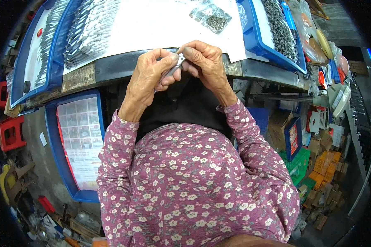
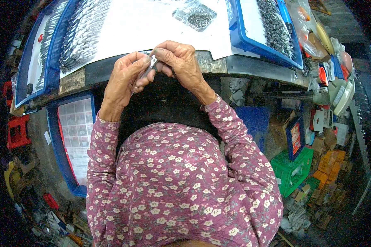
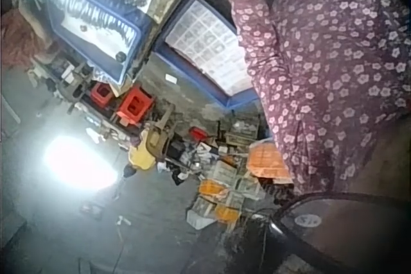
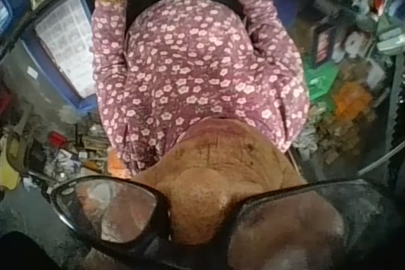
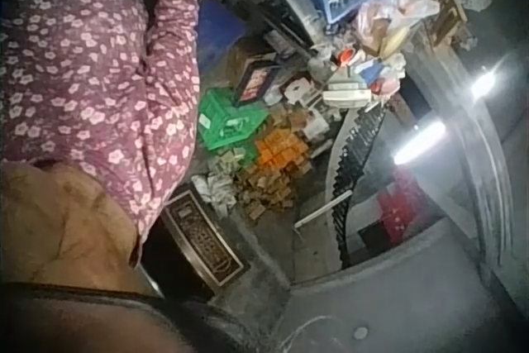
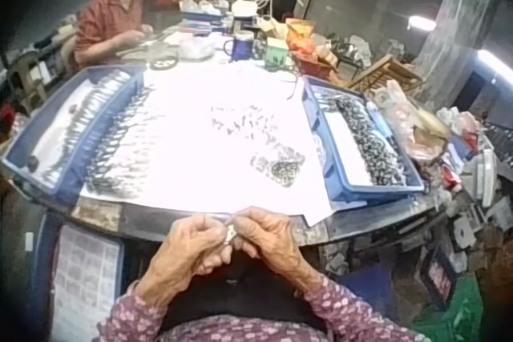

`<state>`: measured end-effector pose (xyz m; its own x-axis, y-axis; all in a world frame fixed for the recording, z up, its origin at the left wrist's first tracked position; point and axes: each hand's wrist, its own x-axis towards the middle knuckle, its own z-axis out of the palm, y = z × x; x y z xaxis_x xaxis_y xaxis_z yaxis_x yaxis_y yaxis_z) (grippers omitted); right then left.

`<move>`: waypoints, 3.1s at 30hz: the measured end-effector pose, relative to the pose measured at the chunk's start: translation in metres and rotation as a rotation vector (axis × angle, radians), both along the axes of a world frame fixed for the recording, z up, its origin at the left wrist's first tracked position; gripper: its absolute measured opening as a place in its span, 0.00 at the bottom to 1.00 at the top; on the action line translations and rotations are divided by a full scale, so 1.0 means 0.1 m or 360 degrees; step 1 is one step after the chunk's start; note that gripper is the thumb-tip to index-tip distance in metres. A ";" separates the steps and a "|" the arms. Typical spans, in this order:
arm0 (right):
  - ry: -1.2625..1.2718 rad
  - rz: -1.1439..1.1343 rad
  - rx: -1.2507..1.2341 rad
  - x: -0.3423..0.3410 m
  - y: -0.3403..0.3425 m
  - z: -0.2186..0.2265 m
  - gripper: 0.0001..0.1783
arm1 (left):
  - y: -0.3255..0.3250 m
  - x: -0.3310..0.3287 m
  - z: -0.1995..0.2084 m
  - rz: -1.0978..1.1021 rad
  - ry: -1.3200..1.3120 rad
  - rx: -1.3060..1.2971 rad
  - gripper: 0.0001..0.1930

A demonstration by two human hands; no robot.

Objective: Assembling small metal hardware components at a manual workstation.

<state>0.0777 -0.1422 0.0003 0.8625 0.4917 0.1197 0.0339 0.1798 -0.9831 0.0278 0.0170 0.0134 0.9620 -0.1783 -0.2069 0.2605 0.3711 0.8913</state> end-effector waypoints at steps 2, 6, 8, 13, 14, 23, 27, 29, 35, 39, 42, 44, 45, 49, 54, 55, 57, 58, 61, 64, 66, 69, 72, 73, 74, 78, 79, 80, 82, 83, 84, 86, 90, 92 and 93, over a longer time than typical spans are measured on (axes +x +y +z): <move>-0.0007 0.0021 -0.0007 0.00 0.00 0.01 0.11 | 0.00 0.00 -0.01 -0.0005 -0.0001 0.0005 0.10; -0.0058 0.0069 -0.0036 0.03 -0.03 -0.02 0.11 | 0.00 -0.01 0.02 -0.0039 0.0059 -0.0034 0.10; -0.0015 0.0079 -0.0047 0.03 -0.04 0.00 0.11 | -0.01 -0.02 0.03 -0.0027 0.0106 -0.0027 0.10; 0.0080 0.0111 -0.0042 0.03 -0.04 0.04 0.11 | -0.04 -0.04 0.01 -0.0002 0.0155 -0.0079 0.09; 0.0045 0.0095 -0.0033 0.03 -0.03 0.03 0.11 | -0.05 -0.03 0.00 0.0017 0.0150 -0.0092 0.08; -0.0058 -0.0040 -0.0199 0.00 0.06 0.08 0.11 | 0.01 -0.01 0.01 0.0060 0.0176 -0.0104 0.08; -0.0069 0.0026 -0.0499 0.02 0.03 0.20 0.09 | 0.04 0.00 -0.01 0.0023 0.0162 -0.0013 0.09; -0.0142 0.0126 -0.0629 0.08 0.02 0.30 0.09 | 0.07 0.01 0.00 -0.0006 0.0107 0.0029 0.08; -0.1336 0.0322 -0.0782 0.25 0.20 0.44 0.18 | 0.28 0.03 0.08 -0.0044 -0.0028 0.0069 0.10; -0.2123 0.0263 -0.0987 0.37 0.28 0.57 0.20 | 0.38 0.12 0.19 -0.0086 -0.0135 0.0124 0.10; -0.2139 0.0283 -0.1046 0.40 0.35 0.63 0.14 | 0.45 0.21 0.27 -0.0110 -0.0269 0.0270 0.10; -0.2175 0.0257 -0.0985 0.43 0.42 0.67 0.11 | 0.47 0.27 0.30 0.0008 -0.0524 0.0547 0.11; -0.2196 0.0236 -0.1005 0.46 0.43 0.68 0.10 | 0.47 0.29 0.31 0.0012 -0.0536 0.0544 0.11; -0.2264 0.0174 -0.0996 0.65 0.53 0.79 0.07 | 0.43 0.32 0.32 0.0685 -0.1133 0.1352 0.16; -0.2142 -0.0100 -0.1000 1.01 0.70 0.81 0.08 | 0.37 0.21 0.23 0.1335 -0.1535 0.1644 0.19; -0.2064 -0.0108 -0.0963 1.07 0.76 0.82 0.08 | 0.36 0.20 0.18 0.1337 -0.1532 0.1646 0.19; -0.2063 -0.0126 -0.0932 1.10 0.96 0.82 0.08 | 0.36 0.16 0.05 0.1177 -0.1358 0.1515 0.17; -0.2063 -0.0157 -0.0909 1.10 1.07 0.81 0.08 | 0.36 0.16 -0.02 0.1096 -0.1273 0.1447 0.16; -0.2127 -0.0166 -0.0889 1.16 1.42 0.71 0.07 | 0.35 0.17 -0.19 0.1069 -0.1226 0.1391 0.14; -0.2240 -0.0168 -0.0900 1.24 1.73 0.61 0.07 | 0.35 0.18 -0.23 0.1006 -0.1207 0.1361 0.14; -0.2259 -0.0190 -0.0938 1.24 1.88 0.57 0.07 | 0.35 0.17 -0.25 0.0990 -0.1209 0.1359 0.14; -0.2275 -0.0155 -0.0988 1.27 2.00 0.51 0.07 | 0.36 0.17 -0.27 0.0956 -0.1182 0.1353 0.15; -0.2269 -0.0131 -0.1054 1.27 2.08 0.48 0.08 | 0.37 0.17 -0.28 0.0928 -0.1167 0.1360 0.14; -0.2269 -0.0124 -0.1065 1.27 2.09 0.46 0.08 | 0.37 0.16 -0.29 0.0931 -0.1194 0.1396 0.14; -0.2269 -0.0117 -0.1075 1.27 2.10 0.45 0.08 | 0.38 0.16 -0.29 0.0935 -0.1220 0.1432 0.13; -0.2257 -0.0115 -0.1108 1.26 2.10 0.44 0.07 | 0.39 0.14 -0.26 0.0913 -0.1184 0.1410 0.13; -0.2260 -0.0123 -0.1124 1.26 2.10 0.44 0.07 | 0.39 0.14 -0.26 0.0917 -0.1193 0.1405 0.13; -0.2263 -0.0129 -0.1136 1.26 2.10 0.44 0.07 | 0.39 0.14 -0.26 0.0922 -0.1200 0.1403 0.13; -0.2274 -0.0134 -0.1170 1.26 2.10 0.43 0.07 | 0.38 0.13 -0.25 0.0917 -0.1195 0.1363 0.13; -0.2263 -0.0167 -0.1151 1.24 2.11 0.44 0.06 | 0.39 0.11 -0.23 0.0906 -0.1195 0.1320 0.13; -0.2251 -0.0200 -0.1132 1.23 2.11 0.44 0.06 | 0.40 0.09 -0.21 0.0918 -0.1183 0.1335 0.13; -0.2223 -0.0198 -0.1084 1.22 2.08 0.45 0.06 | 0.42 0.05 -0.13 0.0985 -0.1314 0.1328 0.12; -0.2162 -0.0192 -0.1034 1.27 1.98 0.45 0.06 | 0.66 -0.08 0.08 0.1090 -0.1388 0.1405 0.14; -0.2140 -0.0230 -0.0948 1.27 1.91 0.47 0.05 | 0.86 -0.14 0.20 0.1213 -0.1376 0.1419 0.12; -0.2115 -0.0225 -0.0966 1.24 1.88 0.49 0.05 | 0.99 -0.19 0.26 0.1266 -0.1323 0.1516 0.12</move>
<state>0.2019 0.0457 0.0490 0.3297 0.6779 0.6571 0.9365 -0.3226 -0.1371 0.0087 0.1157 0.0389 0.6383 0.3192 0.7004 -0.4157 -0.6229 0.6627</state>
